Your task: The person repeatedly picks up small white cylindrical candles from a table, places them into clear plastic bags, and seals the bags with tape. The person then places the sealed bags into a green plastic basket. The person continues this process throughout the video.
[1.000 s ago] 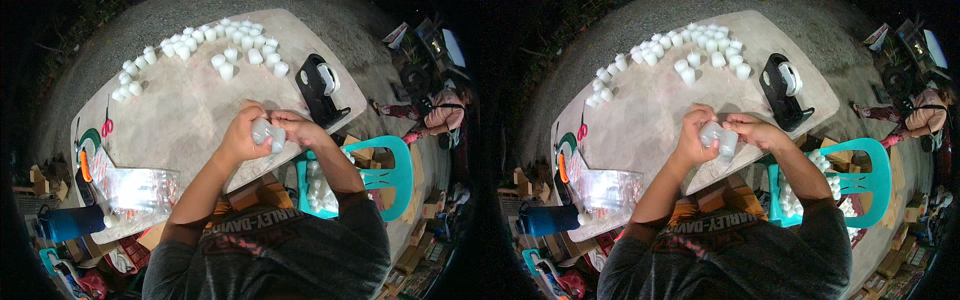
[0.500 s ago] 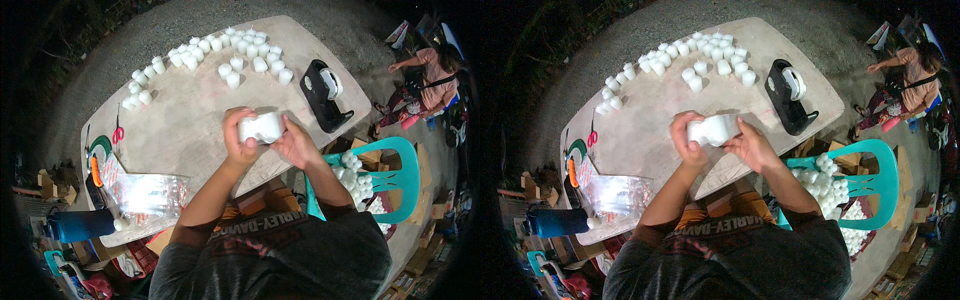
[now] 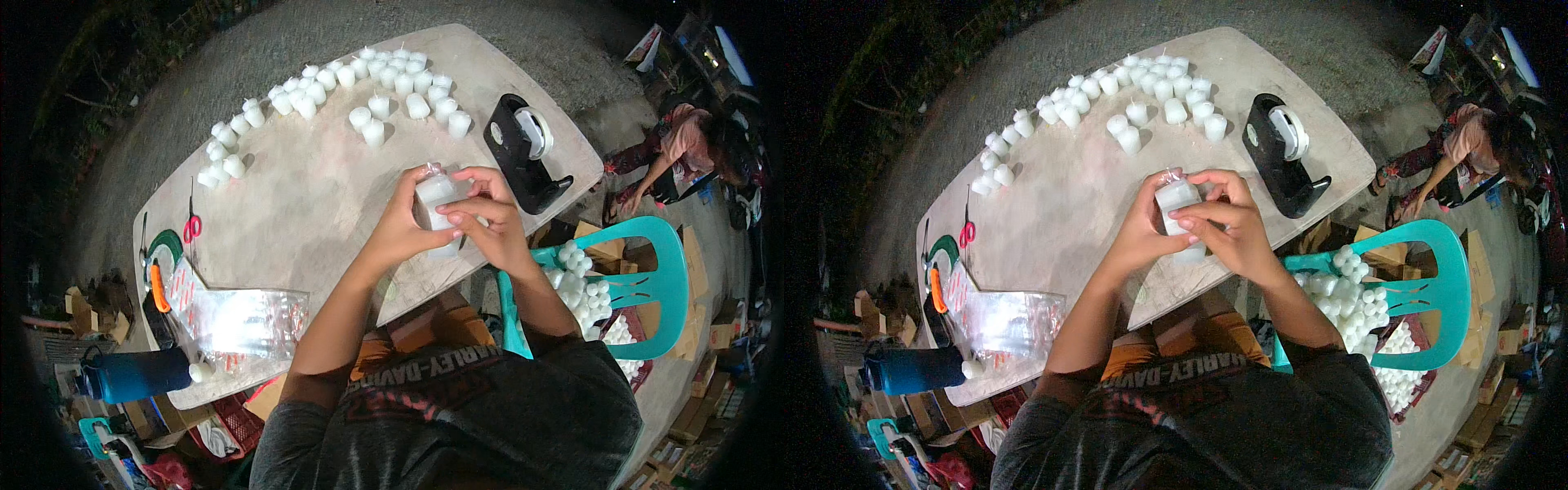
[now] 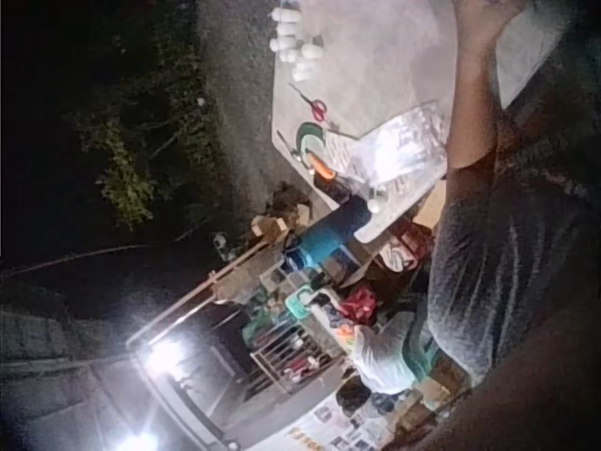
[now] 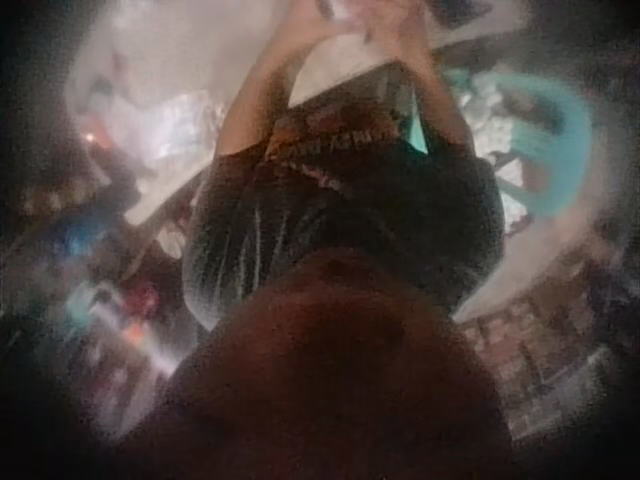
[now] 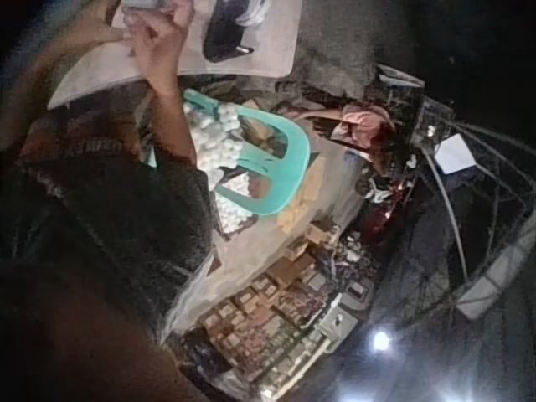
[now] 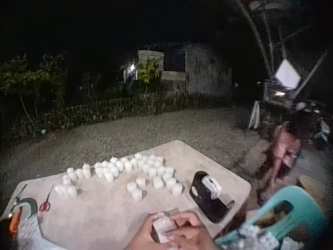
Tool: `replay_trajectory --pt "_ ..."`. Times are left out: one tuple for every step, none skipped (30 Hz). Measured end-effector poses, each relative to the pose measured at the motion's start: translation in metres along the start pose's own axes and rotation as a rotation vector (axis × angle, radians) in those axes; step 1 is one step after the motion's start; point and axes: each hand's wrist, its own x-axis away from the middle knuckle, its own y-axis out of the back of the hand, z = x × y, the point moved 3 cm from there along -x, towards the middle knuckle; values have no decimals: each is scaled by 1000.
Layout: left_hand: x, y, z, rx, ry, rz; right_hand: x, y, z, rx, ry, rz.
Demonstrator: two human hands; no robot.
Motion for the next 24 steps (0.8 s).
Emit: replay_trajectory --pt "-2 -2 -2 -80 -56 13 1 -3 -6 -164 -106 -39" --pt "0 -5 -4 -26 -72 -3 2 -5 -9 -328 -213 -80" --pt "2 -9 -7 27 -88 -18 5 -11 -10 -616 -379 -111" --pt "2 -12 -10 82 -104 -26 7 -14 -15 -705 -432 -109" --pt "2 -12 -16 -48 -168 -5 11 -17 -24 -793 -485 -109" --pt "1 -9 -22 -177 -233 18 14 -18 -29 -882 -537 -111" --pt "2 -7 -26 -308 -297 34 12 -10 -23 -705 -511 -118" --pt "1 -6 -27 -300 -285 4 9 3 -12 -528 -480 -123" --pt "1 -6 -28 -292 -272 -26 8 16 -7 -352 -448 -127" --pt "1 -6 -29 -282 -259 -55 9 43 -10 17 -171 -308" --pt "0 -5 -26 -258 -275 -72 11 67 -8 317 -166 -543" --pt "0 -1 -23 -242 -288 -97 6 91 -5 769 -38 -672" --pt "-1 -1 -21 -218 -307 -113 7 107 -17 917 -116 -713" --pt "-1 -2 -22 -236 -318 -113 12 119 -36 580 -282 -634" --pt "-1 -5 -24 -255 -332 -110 18 127 -56 239 -433 -548" --pt "-1 -6 -26 -277 -343 -114 18 123 -65 -109 -570 -441" --pt "-1 -6 -26 -294 -359 -117 15 125 -64 -102 -541 -403" --pt "-1 -5 -26 -310 -376 -120 16 129 -60 -118 -489 -431" --pt "0 -4 -25 -326 -390 -128 17 132 -54 -134 -439 -452" --pt "1 -3 -24 -329 -378 -142 18 135 -45 -151 -389 -473" --pt "2 -2 -22 -331 -367 -155 23 136 -33 -161 -428 -535" --pt "2 -1 -22 -332 -360 -162 37 139 -39 -200 -479 -505" --pt "2 -2 -22 -199 -318 -172 54 146 -54 -238 -531 -473" --pt "2 -5 -22 -64 -274 -178 70 148 -66 -274 -584 -445"
